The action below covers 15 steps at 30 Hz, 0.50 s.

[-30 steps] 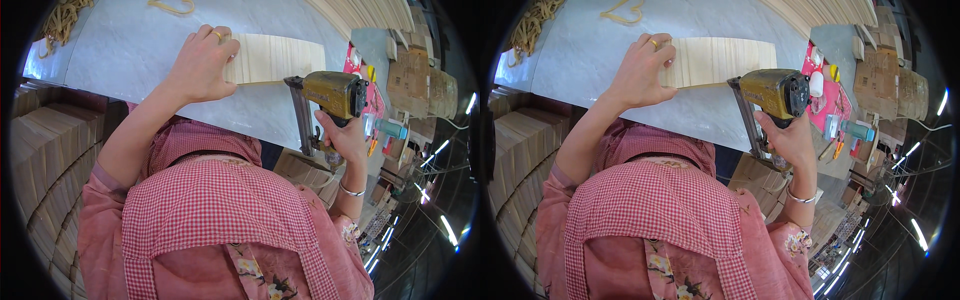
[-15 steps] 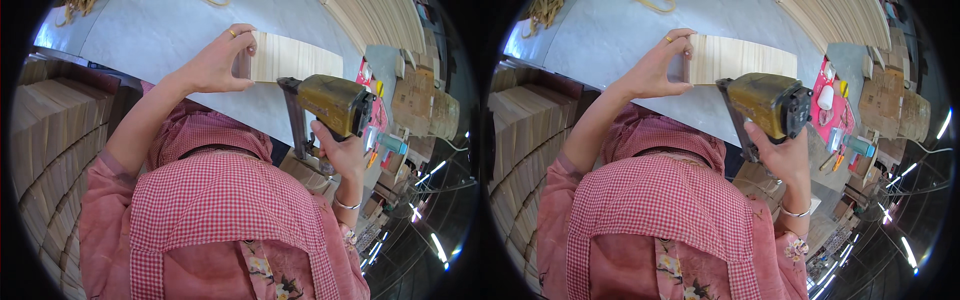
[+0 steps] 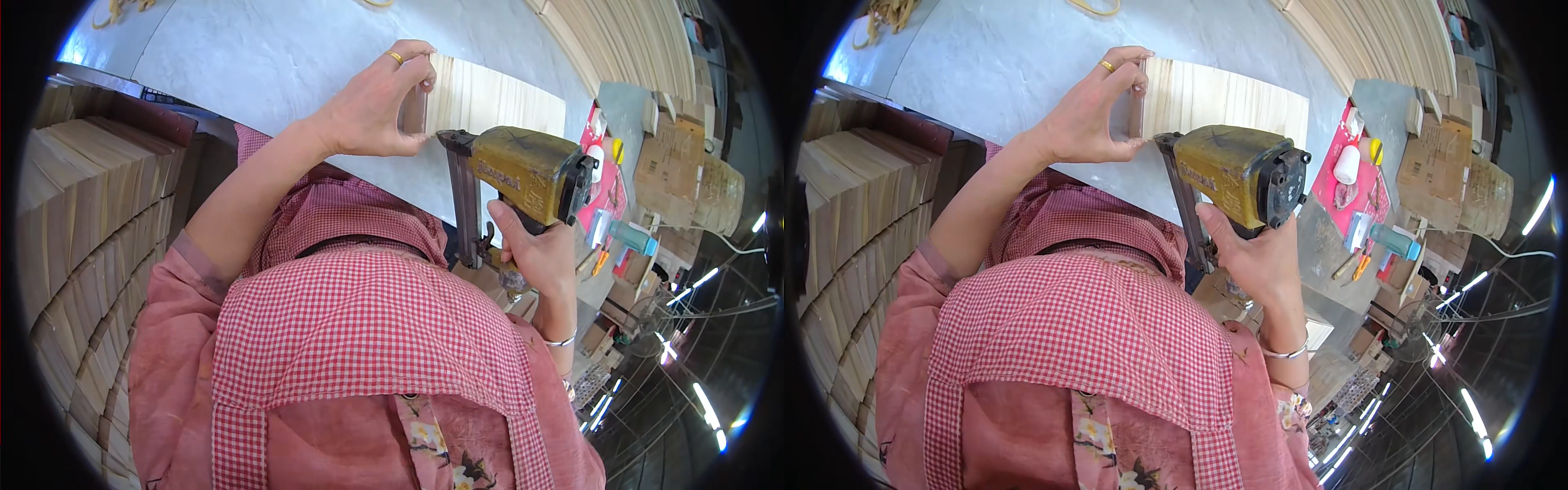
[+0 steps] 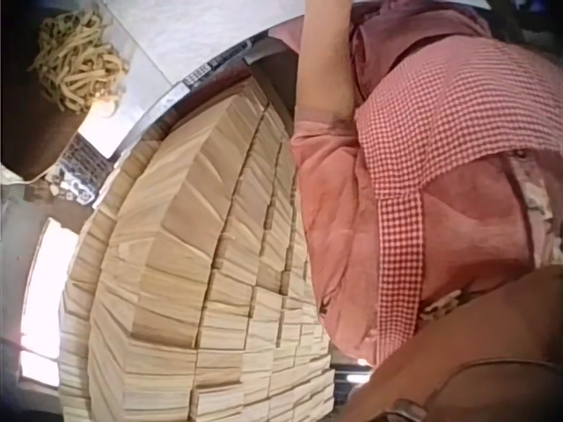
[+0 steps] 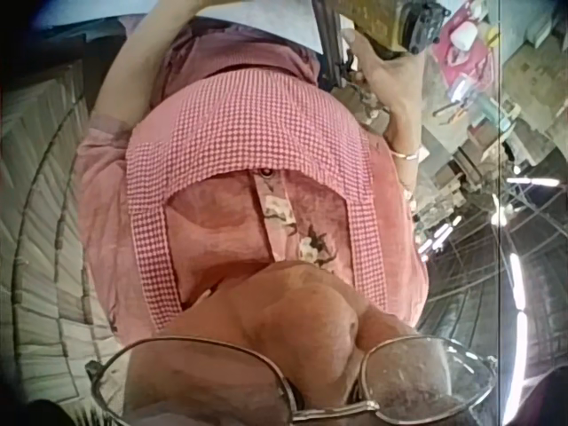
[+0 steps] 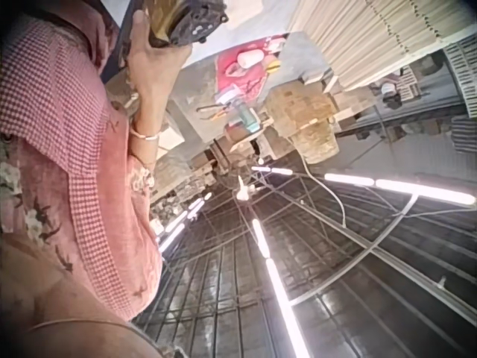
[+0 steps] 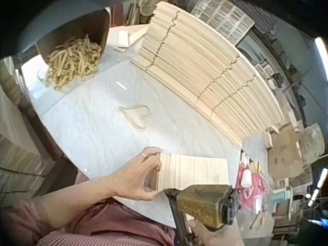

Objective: Assembling small wooden rectangular frames or boxes using a pneumatic stapler and wood glue.

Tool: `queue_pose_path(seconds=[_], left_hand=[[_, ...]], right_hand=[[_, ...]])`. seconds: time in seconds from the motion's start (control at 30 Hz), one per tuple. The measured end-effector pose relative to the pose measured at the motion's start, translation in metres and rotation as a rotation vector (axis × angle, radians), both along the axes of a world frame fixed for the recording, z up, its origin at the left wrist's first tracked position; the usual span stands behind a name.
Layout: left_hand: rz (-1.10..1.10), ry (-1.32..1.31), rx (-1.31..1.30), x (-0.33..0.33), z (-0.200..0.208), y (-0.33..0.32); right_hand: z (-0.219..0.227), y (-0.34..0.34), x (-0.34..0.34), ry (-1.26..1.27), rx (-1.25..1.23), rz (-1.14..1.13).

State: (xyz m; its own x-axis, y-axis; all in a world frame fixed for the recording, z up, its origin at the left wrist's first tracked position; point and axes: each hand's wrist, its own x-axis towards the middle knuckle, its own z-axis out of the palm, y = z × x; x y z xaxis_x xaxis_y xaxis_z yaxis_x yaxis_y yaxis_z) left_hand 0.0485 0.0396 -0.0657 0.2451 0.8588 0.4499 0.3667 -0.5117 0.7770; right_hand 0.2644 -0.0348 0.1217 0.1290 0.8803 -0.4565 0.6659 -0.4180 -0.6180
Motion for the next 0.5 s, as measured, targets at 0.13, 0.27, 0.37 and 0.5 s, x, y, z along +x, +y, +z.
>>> queue_pose_path(seconds=[0.13,0.27,0.37,0.5], left_hand=[[0.021,-0.032,0.007,0.004,-0.003,-0.002],[0.023,-0.069,-0.047,0.002,-0.001,-0.004],[0.018,-0.100,-0.103,0.001,0.000,-0.005],[0.013,-0.106,-0.130,0.001,0.000,-0.005]], right_hand=[[-0.002,-0.002,0.000,-0.012,0.092,0.067],[-0.005,0.008,-0.002,-0.012,0.164,0.139],[-0.008,0.019,-0.006,-0.012,0.205,0.188],[0.001,0.034,-0.021,-0.055,0.083,0.136]])
